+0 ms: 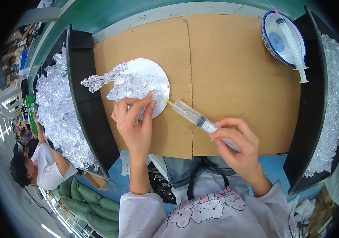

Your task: Applying adhesive with a syringe to attach decorative crystal pieces onto a circular base.

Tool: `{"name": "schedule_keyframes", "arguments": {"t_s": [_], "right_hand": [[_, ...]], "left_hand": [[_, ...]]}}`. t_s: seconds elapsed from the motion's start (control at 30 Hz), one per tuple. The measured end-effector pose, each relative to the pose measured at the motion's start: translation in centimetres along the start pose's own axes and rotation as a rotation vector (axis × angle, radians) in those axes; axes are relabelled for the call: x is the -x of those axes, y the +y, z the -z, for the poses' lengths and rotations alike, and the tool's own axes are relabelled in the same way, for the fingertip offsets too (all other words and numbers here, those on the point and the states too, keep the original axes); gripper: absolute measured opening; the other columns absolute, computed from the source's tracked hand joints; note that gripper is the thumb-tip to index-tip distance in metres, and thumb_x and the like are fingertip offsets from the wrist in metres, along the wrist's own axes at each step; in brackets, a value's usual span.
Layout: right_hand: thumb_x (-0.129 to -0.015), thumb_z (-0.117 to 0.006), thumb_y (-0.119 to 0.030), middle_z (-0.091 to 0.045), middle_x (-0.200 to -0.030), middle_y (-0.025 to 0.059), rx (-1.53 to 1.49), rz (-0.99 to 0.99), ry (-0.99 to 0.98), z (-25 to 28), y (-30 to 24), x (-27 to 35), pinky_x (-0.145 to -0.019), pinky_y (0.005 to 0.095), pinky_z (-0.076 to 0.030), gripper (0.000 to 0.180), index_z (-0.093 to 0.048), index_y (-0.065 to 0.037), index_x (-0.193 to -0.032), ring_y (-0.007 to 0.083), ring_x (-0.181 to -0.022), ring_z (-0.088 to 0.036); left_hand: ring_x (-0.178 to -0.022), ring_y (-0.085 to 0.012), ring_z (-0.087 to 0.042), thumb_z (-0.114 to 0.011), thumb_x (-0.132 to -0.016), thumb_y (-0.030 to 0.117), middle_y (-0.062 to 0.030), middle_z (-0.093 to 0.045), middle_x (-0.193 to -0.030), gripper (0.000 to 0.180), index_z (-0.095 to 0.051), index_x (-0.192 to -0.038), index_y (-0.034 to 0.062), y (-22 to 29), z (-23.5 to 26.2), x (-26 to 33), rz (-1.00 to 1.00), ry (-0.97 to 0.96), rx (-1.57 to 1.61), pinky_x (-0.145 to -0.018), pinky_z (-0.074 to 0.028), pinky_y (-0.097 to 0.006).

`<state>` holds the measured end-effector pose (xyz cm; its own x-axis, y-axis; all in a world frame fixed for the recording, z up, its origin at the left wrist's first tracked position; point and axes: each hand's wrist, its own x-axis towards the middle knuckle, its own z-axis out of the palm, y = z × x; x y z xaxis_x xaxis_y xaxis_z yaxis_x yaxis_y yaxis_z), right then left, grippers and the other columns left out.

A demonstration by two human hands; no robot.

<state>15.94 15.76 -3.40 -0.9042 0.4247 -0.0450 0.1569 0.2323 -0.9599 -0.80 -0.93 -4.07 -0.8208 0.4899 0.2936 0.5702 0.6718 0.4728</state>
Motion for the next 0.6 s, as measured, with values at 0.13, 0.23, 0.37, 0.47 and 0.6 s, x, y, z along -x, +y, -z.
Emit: {"name": "schedule_keyframes", "arguments": {"t_s": [0.13,0.23,0.37,0.47,0.6], "right_hand": [[-0.072,-0.063,0.008,-0.061,-0.098,0.0128,-0.024,0.012,0.043,0.4,-0.1,0.1,-0.062,0.0248,-0.049,0.02,-0.067,-0.003,-0.088,0.0167,-0.074,-0.062],[-0.073,-0.063,0.007,-0.061,-0.099,0.0131,-0.027,0.03,0.067,0.9,0.0,0.1,-0.062,0.0229,-0.047,0.018,-0.066,-0.002,-0.088,0.0156,-0.074,-0.061],[-0.076,-0.061,0.007,-0.059,-0.106,0.012,-0.065,0.034,0.107,2.2,1.0,0.4,-0.059,0.0205,-0.043,0.017,-0.065,-0.001,-0.091,0.0097,-0.071,-0.057],[-0.079,-0.06,0.006,-0.056,-0.111,0.0108,-0.201,-0.066,0.248,3.8,1.6,1.0,-0.056,0.0196,-0.041,0.017,-0.064,-0.001,-0.093,0.0057,-0.068,-0.053],[-0.081,-0.059,0.006,-0.056,-0.112,0.0107,-0.174,0.046,0.413,6.2,2.7,1.1,-0.055,0.0187,-0.04,0.016,-0.063,-0.001,-0.095,0.0041,-0.065,-0.051]], "left_hand": [[-0.077,-0.0169,-0.049,-0.077,-0.07,0.008,-0.0008,-0.05,-0.076,0.02,-0.074,-0.09,0.013,0.3,0.2,-0.2,0.095,-0.026,0.033,-0.078,-0.033,-0.03],[-0.078,-0.0178,-0.049,-0.077,-0.07,0.009,-0.0013,-0.049,-0.077,0.019,-0.074,-0.089,0.0134,0.1,0.2,-0.2,0.105,-0.024,0.059,-0.078,-0.033,-0.03],[-0.081,-0.0189,-0.05,-0.077,-0.071,0.01,-0.0029,-0.05,-0.08,0.019,-0.074,-0.09,0.0126,0.0,0.5,-0.3,0.09,-0.019,0.037,-0.08,-0.035,-0.032],[-0.087,-0.0203,-0.051,-0.077,-0.072,0.009,-0.0047,-0.053,-0.087,0.024,-0.072,-0.095,0.0109,1.1,0.9,-0.3,0.035,0.102,0.077,-0.083,-0.036,-0.034],[-0.098,-0.0245,-0.051,-0.075,-0.073,0.007,-0.0094,-0.056,-0.116,0.05,-0.06,-0.121,0.014,0.4,4.4,-2.8,-0.064,0.446,-0.024,-0.088,-0.038,-0.036]]}}
